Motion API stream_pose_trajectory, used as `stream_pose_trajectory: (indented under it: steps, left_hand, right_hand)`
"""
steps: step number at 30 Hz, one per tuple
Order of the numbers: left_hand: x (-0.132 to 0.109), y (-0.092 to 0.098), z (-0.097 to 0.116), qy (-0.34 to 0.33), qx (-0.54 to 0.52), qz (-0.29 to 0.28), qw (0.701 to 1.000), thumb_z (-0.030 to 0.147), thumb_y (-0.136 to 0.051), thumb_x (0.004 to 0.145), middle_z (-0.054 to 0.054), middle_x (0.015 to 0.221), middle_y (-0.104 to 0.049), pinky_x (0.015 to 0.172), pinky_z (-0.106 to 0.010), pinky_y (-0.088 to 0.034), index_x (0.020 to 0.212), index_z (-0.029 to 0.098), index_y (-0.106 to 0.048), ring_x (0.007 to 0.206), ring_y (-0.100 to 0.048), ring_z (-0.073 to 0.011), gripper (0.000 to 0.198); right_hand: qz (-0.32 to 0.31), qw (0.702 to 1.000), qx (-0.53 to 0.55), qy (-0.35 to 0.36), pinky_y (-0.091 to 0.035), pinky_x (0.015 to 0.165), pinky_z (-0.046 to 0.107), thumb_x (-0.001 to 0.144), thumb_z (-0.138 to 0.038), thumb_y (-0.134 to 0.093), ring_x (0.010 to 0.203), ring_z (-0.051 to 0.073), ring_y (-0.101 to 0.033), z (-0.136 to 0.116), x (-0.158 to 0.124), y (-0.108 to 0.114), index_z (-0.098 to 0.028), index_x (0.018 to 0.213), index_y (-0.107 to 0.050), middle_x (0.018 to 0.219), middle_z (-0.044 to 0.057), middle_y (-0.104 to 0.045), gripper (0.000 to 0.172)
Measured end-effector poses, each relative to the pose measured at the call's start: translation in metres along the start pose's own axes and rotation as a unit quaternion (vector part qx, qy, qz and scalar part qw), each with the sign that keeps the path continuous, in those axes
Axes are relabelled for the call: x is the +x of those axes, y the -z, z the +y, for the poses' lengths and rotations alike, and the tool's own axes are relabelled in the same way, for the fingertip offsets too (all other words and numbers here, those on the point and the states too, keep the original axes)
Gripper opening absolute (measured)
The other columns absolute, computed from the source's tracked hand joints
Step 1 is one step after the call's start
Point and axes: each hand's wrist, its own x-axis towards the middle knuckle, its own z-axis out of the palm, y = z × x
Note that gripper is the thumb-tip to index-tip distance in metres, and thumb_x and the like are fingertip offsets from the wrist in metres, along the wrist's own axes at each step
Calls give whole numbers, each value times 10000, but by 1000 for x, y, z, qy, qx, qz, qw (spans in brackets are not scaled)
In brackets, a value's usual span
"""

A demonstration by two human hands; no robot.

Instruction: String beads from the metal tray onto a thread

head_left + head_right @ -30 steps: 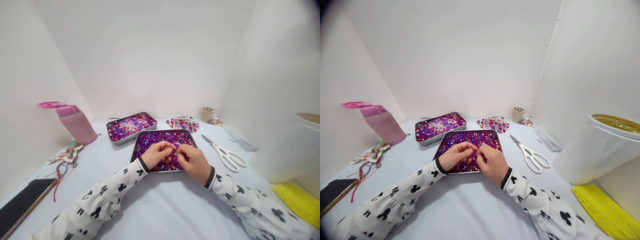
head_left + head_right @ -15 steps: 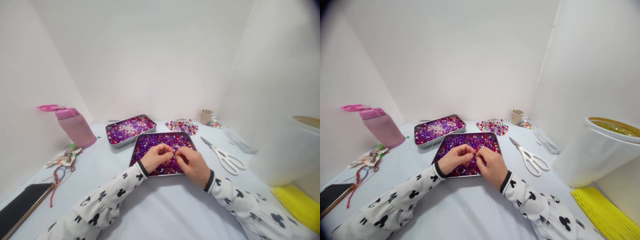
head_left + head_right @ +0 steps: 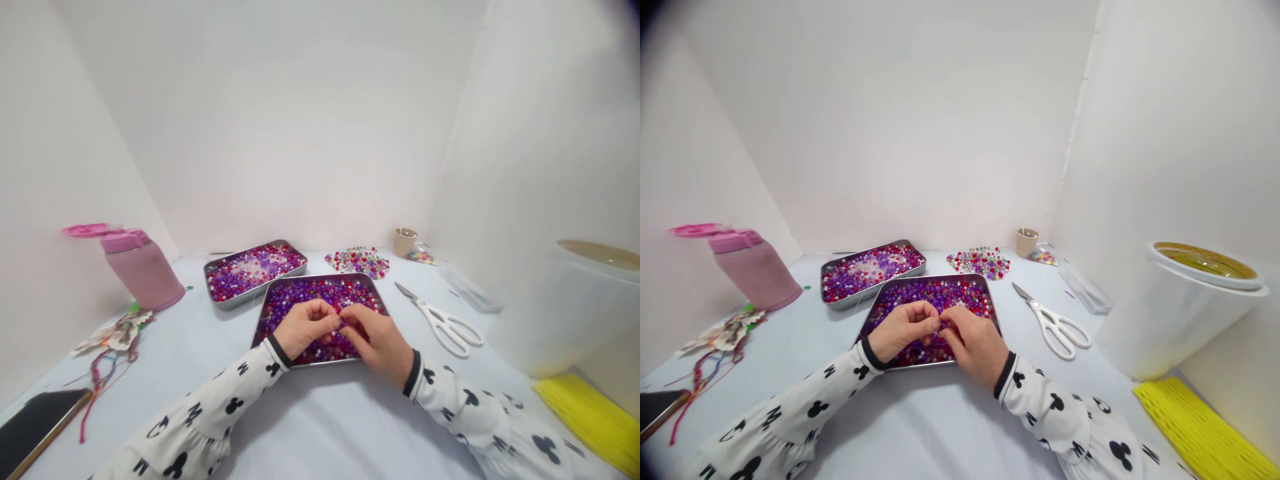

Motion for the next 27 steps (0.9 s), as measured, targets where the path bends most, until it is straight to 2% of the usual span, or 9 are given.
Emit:
stream_pose_trajectory:
  steps: [8,13,16,20,23,27]
  left_hand:
    - [-1,-2,0,-35,11,8,999,392,-636,715,38,618,-537,506,-199,-392,721,139,-484,490,-482,-60,295]
    - [-1,-3,5,-60,-7,15,998,389,-612,738,6,713,-588,512,-210,-415,724,147,-453,492,-490,-59,290]
    - [-2,-4,7,-76,-20,29,996,375,-597,758,6,710,-593,511,-208,-413,729,151,-445,492,-491,-60,272]
    - [-2,-4,8,-85,-30,41,995,357,-584,775,7,695,-598,500,-204,-401,729,156,-436,483,-485,-58,253]
    - [-2,-4,6,-93,-30,34,995,350,-583,777,0,696,-602,500,-205,-400,734,155,-436,484,-483,-59,249]
    - [-2,-4,6,-100,-31,30,994,336,-580,782,-3,696,-602,500,-204,-393,742,152,-437,483,-485,-57,236]
  right_hand:
    - [21,999,-14,-36,-368,554,218,776,-131,-476,563,104,-480,-5,-2,0,-192,885,-516,663,-28,-522,131]
    - [11,996,49,-72,-375,570,213,776,-130,-462,573,100,-479,-6,4,10,-186,783,-521,637,-35,-518,81]
    - [14,987,97,-128,-386,571,221,828,-193,-421,581,110,-512,-4,8,17,-185,751,-551,623,-30,-544,151]
    - [61,972,135,-184,-411,617,244,851,-252,-399,626,133,-550,0,11,21,-186,738,-585,650,-19,-584,227]
    - [103,969,121,-187,-417,667,261,839,-256,-423,715,156,-562,3,11,21,-192,716,-597,704,-7,-614,222]
    - [123,967,126,-184,-429,717,279,845,-265,-425,767,166,-578,5,11,19,-196,723,-602,726,0,-631,226]
